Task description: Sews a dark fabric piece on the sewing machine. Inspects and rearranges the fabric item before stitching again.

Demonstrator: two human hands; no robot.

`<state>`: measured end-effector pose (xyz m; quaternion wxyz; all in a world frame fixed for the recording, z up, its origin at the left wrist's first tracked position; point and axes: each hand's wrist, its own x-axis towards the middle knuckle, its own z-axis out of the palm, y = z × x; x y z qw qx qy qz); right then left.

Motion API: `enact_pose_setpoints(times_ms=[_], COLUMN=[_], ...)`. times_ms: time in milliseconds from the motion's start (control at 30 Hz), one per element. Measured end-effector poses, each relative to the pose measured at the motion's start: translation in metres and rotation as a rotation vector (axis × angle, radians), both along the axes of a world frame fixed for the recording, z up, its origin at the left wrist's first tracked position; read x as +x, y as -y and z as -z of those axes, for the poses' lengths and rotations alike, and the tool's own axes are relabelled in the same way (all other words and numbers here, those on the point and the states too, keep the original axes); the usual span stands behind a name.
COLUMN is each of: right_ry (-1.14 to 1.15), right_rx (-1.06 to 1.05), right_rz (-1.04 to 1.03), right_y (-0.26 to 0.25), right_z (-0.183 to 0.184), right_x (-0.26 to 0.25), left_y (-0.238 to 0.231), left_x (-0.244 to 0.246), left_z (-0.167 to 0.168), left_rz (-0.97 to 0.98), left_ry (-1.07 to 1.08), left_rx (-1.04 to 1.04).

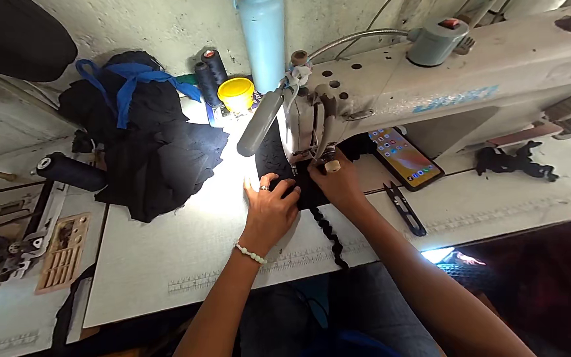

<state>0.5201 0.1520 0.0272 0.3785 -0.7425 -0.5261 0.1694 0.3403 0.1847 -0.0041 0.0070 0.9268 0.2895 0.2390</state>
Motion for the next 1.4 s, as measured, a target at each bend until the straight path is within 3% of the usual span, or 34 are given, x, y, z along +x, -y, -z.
enact_pose_setpoints(times_ms=[200, 267, 333, 400, 467, 633, 833, 1133, 1400], right_ry=[-0.039, 0.028, 0.162, 0.275, 0.369, 0.556, 0.767, 0.806, 0.742], right_rx=[-0.313, -0.209, 0.053, 0.293, 0.391, 0.403, 0.423, 0.400, 0.393], right_rz=[-0.080, -0.030, -0.040, -0.177, -0.338, -0.477, -0.496, -0.472, -0.454], right_y=[-0.003, 0.000, 0.006, 0.013, 0.017, 0.023, 0.024, 0.025, 0.004], right_z=[-0.008, -0.002, 0.011, 0.022, 0.031, 0.052, 0.049, 0.046, 0.042], right_x=[-0.017, -0.016, -0.013, -0.010, -0.006, 0.016, 0.015, 0.014, 0.023], left_y=[0.001, 0.001, 0.000, 0.000, 0.000, 0.001, 0.003, 0.009, -0.021], left_x=[-0.001, -0.002, -0.002, -0.002, -0.002, -0.003, -0.002, 0.000, 0.000], left_z=[0.003, 0.004, 0.004, 0.004, 0.004, 0.004, 0.003, 0.000, -0.007], left_rz=[-0.010, -0.012, -0.004, 0.007, 0.017, 0.028, 0.007, -0.064, -0.010], left_ry=[0.032, 0.031, 0.035, 0.038, 0.035, 0.026, -0.035, -0.064, -0.086], left_rx=[-0.012, -0.012, -0.011, -0.010, 0.005, 0.087, 0.140, 0.089, -0.033])
